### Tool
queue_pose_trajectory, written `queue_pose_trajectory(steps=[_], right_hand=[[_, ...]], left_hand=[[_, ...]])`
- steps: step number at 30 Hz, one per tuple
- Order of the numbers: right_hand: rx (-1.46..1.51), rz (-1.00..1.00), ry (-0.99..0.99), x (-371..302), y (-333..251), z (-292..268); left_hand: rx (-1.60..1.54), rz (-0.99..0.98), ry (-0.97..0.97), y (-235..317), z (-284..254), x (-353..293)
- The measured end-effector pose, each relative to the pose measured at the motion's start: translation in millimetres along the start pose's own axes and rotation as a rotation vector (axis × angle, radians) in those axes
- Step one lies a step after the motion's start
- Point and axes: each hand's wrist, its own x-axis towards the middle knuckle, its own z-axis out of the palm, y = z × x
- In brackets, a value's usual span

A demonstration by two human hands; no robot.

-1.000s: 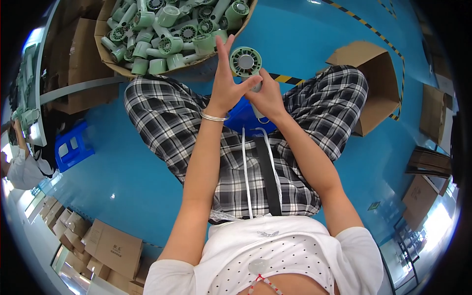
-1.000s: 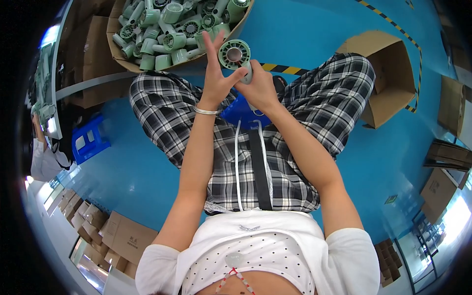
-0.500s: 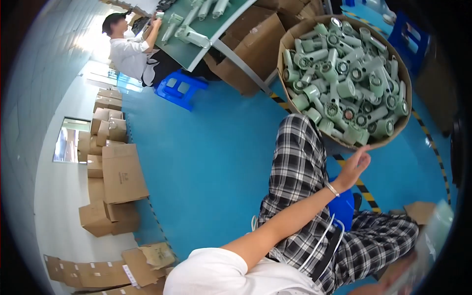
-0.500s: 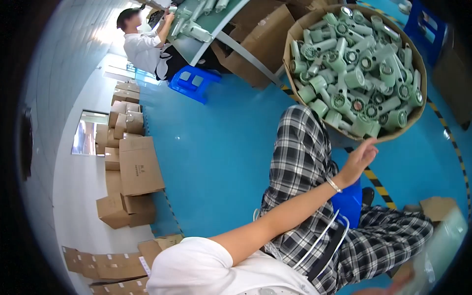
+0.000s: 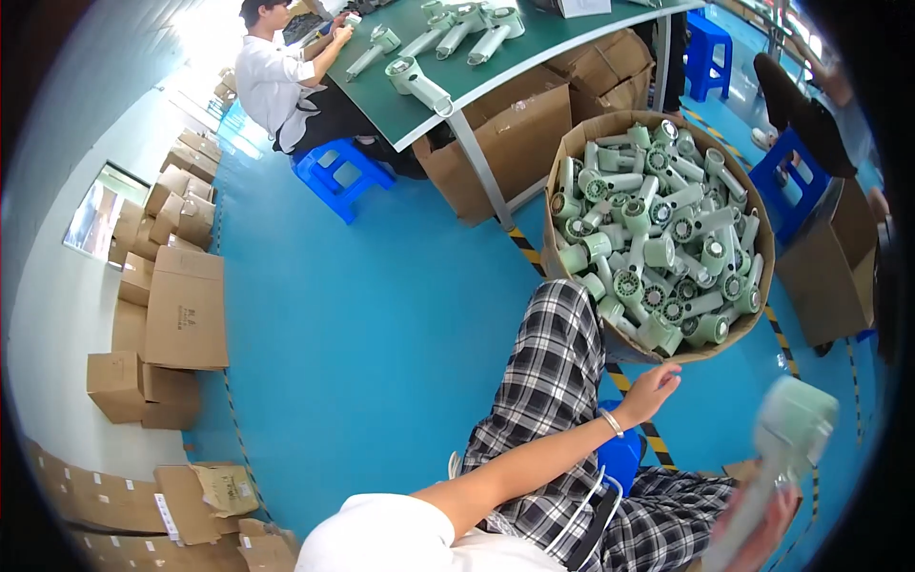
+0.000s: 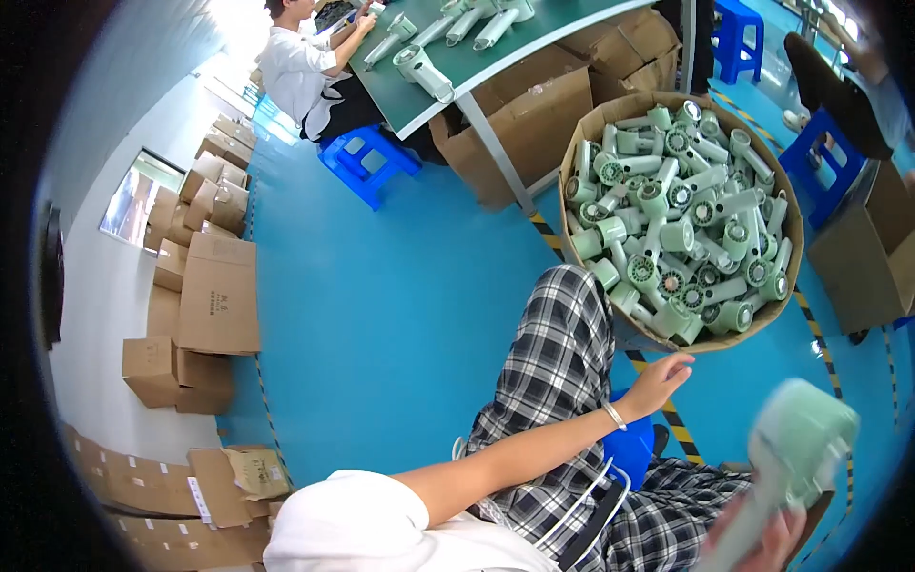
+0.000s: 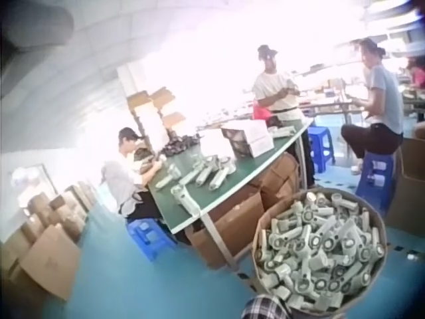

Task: The person assembles portable fans by inserting internal fan components into the fan housings, tests them by turning them on, and places the completed fans onto a table by hand.

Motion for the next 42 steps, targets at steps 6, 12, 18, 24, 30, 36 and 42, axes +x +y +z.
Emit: queue_pose_trajectory(steps=[6,12,18,24,30,36,42], right_hand=[[-0.013,0.145,-0.204,74,153,52],[0.134,0.29,-0.099,90,255,29],[0.182,0.337,-0.175,105,270,31],[0.143,0.356,-0.178,106,269,23],[0.142,0.335,-0.188,106,272,22],[0.077,0.324,-0.196,110,283,27],[0.103,0.289,-0.218,109,282,27]], left_hand=[[-0.424,-0.442,-0.005,-52,-11,2],[-0.517,-0.651,-0.07,-66,-4,-4],[-0.433,-0.454,-0.116,-88,-9,-2],[-0.21,-0.428,-0.074,-66,1,-2],[-0.133,-0.386,-0.061,-71,1,1],[-0.161,-0.379,-0.04,-74,-5,1],[-0.183,-0.401,-0.055,-62,-4,0]])
